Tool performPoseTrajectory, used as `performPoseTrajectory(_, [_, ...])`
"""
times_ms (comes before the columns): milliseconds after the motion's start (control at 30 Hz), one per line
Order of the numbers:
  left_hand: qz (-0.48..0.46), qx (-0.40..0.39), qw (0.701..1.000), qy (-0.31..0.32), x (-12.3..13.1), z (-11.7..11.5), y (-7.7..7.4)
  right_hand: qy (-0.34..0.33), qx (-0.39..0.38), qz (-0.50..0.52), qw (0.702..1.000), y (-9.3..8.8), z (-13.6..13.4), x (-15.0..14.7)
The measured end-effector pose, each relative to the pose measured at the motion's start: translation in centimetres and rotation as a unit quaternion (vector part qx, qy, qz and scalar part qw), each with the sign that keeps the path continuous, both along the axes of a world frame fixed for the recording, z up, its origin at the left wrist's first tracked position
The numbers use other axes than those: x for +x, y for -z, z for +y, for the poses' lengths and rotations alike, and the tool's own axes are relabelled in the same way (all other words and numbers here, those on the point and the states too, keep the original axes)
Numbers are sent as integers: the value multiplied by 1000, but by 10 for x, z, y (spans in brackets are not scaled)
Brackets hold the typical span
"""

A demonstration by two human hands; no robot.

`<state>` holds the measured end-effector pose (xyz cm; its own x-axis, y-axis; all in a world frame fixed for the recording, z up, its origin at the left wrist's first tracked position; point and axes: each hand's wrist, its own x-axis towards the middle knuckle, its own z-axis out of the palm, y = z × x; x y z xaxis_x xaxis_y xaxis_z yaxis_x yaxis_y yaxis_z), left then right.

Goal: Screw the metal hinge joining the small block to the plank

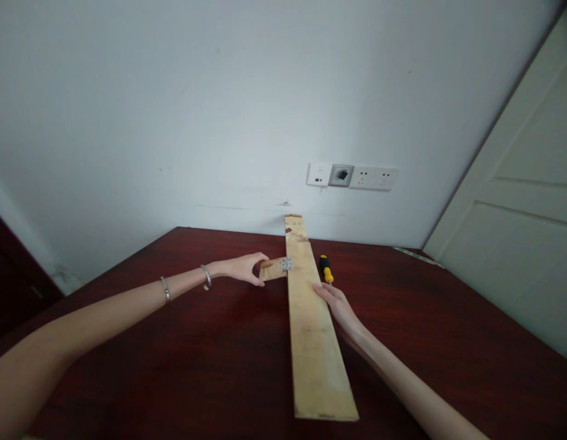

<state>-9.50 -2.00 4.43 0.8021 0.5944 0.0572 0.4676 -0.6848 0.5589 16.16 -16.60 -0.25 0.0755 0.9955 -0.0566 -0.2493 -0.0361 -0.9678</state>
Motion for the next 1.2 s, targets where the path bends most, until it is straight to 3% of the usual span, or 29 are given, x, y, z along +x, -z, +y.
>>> performPoseTrajectory(267, [14,93,994,57,-12,7,-45,-19,1,-6,1000,-3,0,-3])
performPoseTrajectory(467, [-57,93,991,79,19,11,-67,-16,0,-12,1000,-5,-2,-7])
performPoseTrajectory(633, [-59,126,989,60,64,2,-68,-22,-6,-2,1000,-6,-3,-12])
performPoseTrajectory(833, [89,199,972,87,106,-13,-65,-33,8,7,999,-6,-4,-15])
performPoseTrajectory(1067, [157,186,963,118,114,-16,-72,-34,7,8,999,-4,-5,-16])
performPoseTrajectory(1200, [144,168,971,86,111,-12,-73,-31,12,3,999,-6,-5,-16])
